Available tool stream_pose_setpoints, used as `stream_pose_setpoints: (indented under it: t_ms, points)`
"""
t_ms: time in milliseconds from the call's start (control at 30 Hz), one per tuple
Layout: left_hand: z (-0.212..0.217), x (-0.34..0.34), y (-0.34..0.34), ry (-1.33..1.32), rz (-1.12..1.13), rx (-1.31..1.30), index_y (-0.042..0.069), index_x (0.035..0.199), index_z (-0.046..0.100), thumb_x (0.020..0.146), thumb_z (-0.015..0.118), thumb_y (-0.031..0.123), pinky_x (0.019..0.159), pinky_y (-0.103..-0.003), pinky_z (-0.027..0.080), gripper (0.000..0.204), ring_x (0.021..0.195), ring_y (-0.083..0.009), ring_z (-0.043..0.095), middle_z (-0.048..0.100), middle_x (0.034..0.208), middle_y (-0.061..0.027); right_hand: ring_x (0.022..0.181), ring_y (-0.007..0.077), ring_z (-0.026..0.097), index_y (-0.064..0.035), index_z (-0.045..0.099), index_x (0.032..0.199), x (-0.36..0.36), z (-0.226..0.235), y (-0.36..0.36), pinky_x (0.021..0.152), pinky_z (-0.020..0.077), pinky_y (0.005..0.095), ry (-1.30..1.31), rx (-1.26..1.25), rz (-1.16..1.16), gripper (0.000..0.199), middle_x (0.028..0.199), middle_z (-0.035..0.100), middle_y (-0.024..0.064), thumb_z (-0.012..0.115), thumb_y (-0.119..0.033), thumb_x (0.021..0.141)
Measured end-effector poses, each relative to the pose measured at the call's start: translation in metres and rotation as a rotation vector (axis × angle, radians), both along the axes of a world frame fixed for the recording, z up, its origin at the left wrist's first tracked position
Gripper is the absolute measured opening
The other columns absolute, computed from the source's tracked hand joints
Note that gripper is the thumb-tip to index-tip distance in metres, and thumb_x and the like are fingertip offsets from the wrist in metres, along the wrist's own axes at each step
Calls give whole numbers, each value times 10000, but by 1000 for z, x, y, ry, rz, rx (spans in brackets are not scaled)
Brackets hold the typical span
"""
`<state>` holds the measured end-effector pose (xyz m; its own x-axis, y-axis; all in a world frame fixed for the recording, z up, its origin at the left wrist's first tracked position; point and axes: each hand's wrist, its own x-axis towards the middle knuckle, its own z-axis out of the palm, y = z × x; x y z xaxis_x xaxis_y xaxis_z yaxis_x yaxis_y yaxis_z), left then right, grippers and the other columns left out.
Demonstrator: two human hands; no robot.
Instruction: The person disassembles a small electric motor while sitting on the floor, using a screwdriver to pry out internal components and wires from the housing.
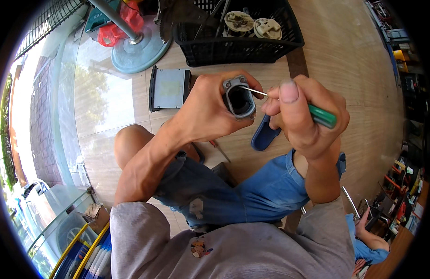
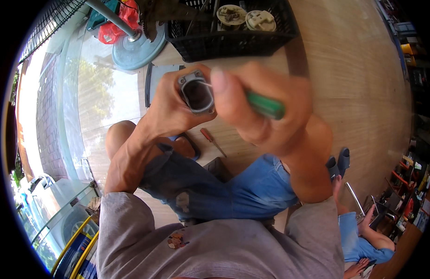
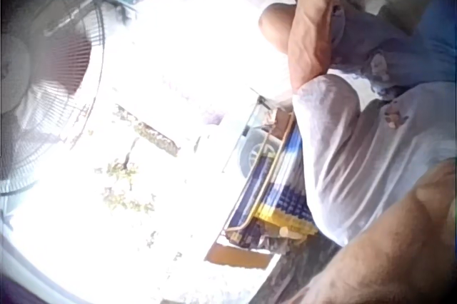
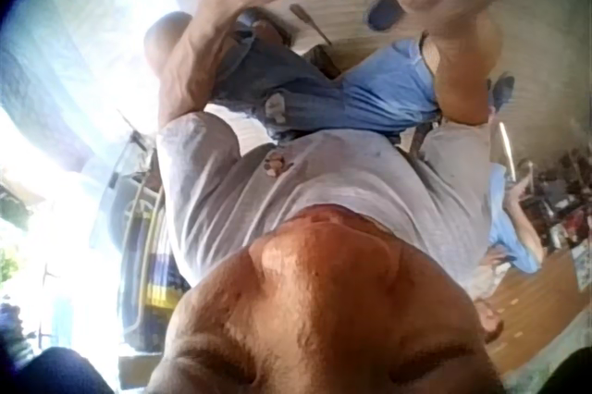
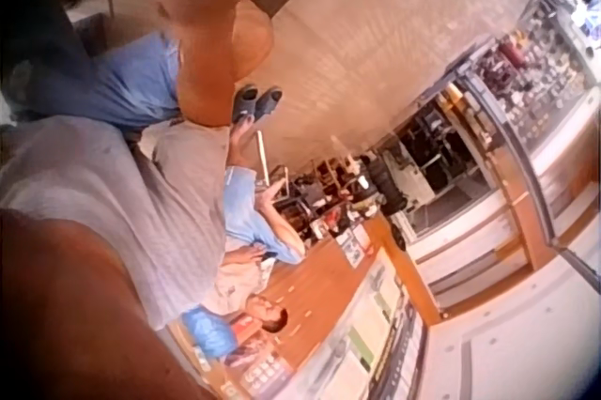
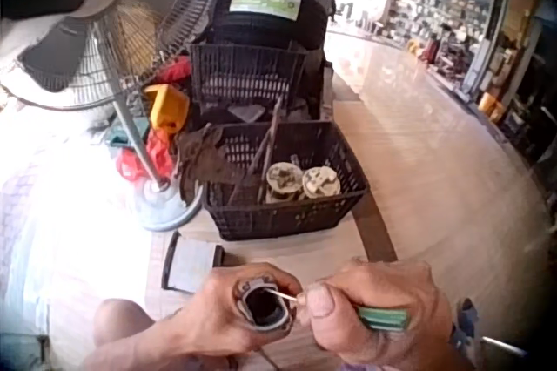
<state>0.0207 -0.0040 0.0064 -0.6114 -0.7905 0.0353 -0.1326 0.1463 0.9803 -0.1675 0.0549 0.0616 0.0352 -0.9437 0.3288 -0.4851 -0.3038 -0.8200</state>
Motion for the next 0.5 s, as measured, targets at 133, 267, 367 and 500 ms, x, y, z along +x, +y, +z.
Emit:
stream_pose_setpoints:
  t_ms: [133,267,367,500]
  points:
    - [2,0,0,-4,-35,67,6,1059,682,692,802,33,713,-270,539,387,786,-91,663,724,862,-76,534,152,648,77,679,795,-3,-4,-9,467,496,278,-2,-99,62,320,655,679,107,616,-174,985]
    - [4,-1,1,-3,-53,67,6,1061,682,690,797,31,746,-275,543,389,817,-111,681,735,889,-86,523,141,637,67,681,798,-6,-6,-11,459,485,272,-12,-107,82,311,645,670,100,618,-170,989]
    - [2,-2,1,0,-59,111,6,1040,682,694,797,35,746,-282,542,365,821,-119,687,736,892,-90,515,132,628,60,683,799,-8,-6,-11,453,477,267,-14,-98,87,304,637,663,95,620,-168,991]
    - [-4,-8,-2,5,-116,-347,9,981,675,695,801,36,710,-284,526,315,788,-111,665,718,855,-86,504,121,617,50,686,802,-7,-13,-15,444,465,261,60,-104,133,296,627,654,87,622,-165,995]
